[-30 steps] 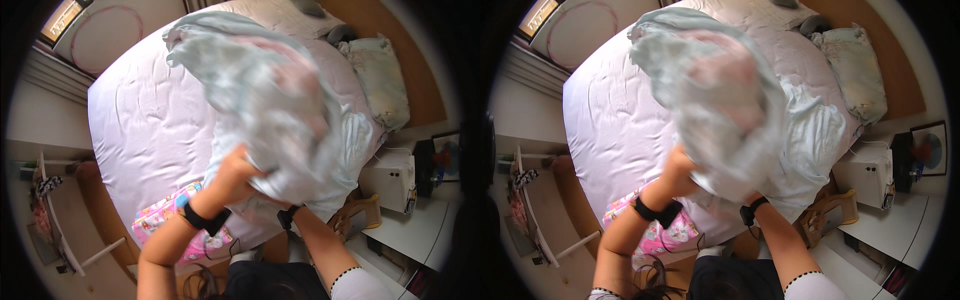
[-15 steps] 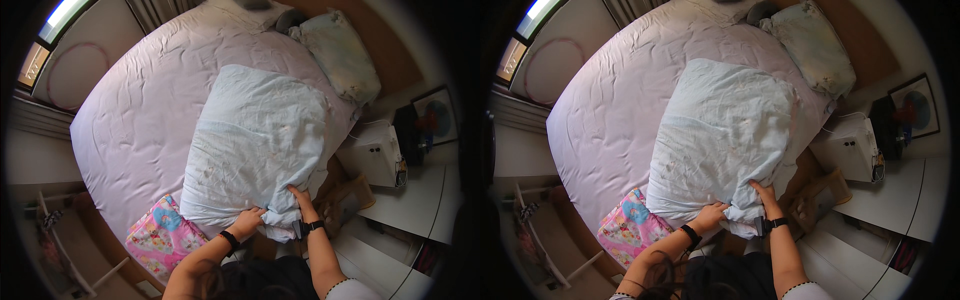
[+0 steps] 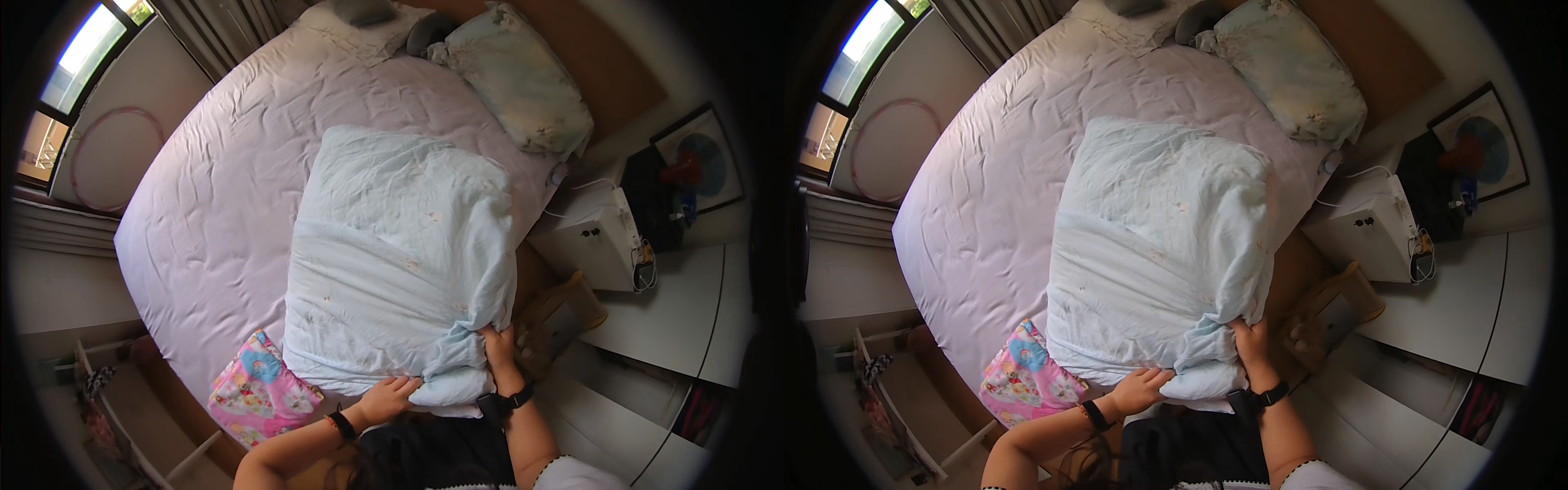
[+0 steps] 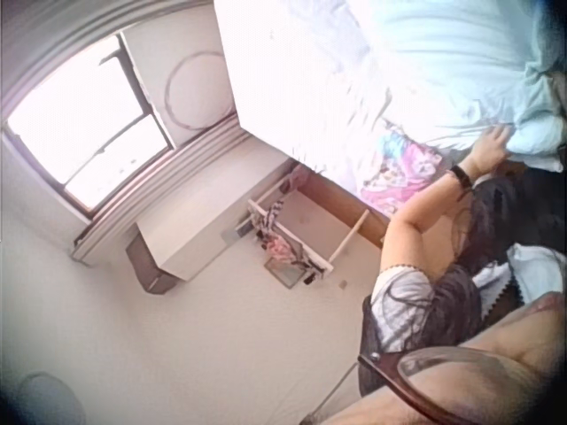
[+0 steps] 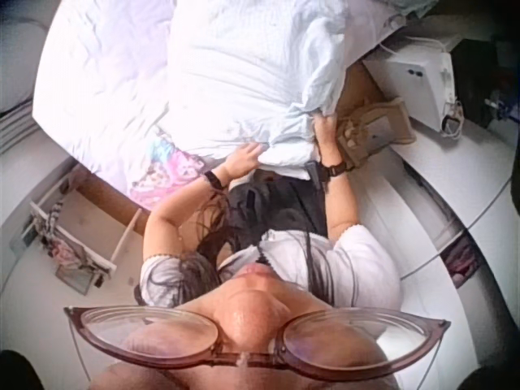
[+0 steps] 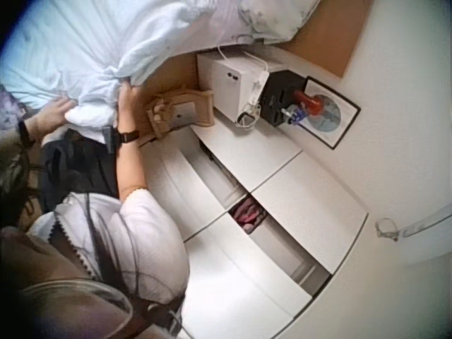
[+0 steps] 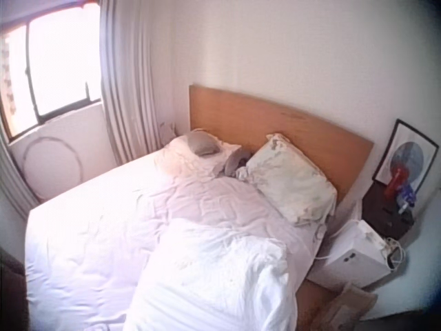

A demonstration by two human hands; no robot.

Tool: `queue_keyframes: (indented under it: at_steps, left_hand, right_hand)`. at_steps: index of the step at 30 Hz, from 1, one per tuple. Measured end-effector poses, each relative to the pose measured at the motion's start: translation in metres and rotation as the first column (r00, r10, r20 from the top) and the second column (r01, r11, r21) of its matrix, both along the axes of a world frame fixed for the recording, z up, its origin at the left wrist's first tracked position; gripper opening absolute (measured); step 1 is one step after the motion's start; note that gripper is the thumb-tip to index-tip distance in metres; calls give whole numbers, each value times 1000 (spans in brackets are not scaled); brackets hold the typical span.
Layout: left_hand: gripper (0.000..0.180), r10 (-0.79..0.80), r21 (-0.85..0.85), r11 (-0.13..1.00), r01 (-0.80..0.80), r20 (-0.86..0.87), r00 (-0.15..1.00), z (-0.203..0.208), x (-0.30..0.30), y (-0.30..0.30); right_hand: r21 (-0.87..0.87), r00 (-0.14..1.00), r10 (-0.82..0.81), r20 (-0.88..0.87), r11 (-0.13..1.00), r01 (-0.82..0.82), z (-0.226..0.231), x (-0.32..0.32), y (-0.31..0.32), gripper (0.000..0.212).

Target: The person folds a light blue duvet on a bed, then folds a pink patterned blanket and places it on top. They also fold a pillow and smooth the white fitted sheet. The person wears green slippers and uses both hands to fold and arrange the bedding items.

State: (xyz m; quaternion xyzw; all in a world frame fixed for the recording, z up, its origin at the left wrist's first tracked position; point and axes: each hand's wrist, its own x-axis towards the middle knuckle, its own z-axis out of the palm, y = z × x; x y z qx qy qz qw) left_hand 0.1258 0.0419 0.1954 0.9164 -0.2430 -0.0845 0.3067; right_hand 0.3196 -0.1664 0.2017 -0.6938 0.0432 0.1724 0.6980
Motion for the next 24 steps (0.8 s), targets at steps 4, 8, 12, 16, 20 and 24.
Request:
queue_keyframes:
  at_steps: [4,8,12,16,20,24]
  left_hand:
    - [18,127,283,958,-56,-238,963,-39,6,-19]
    - [20,157,389,921,-23,-316,935,-60,-12,-28]
    - [17,9,84,996,36,-483,875,-71,-27,-19]
    - [16,-39,-194,971,-138,-700,713,-70,-27,-24]
    - [28,174,-245,871,-426,-657,734,-45,-10,-58]
    - [49,536,-106,802,-588,-306,787,-24,28,-97]
  right_hand:
    - [-389,847,306,-434,785,-483,-76,17,-20,52]
    - [-557,781,505,-368,552,-620,-97,44,-36,75]
    - [-509,961,248,123,847,-154,-73,93,-40,78]
    - [-175,978,200,60,967,-187,-49,205,-2,79]
    - [-66,897,323,-303,932,-357,-41,280,51,73]
    - [-51,832,120,-542,983,-175,-71,305,86,58]
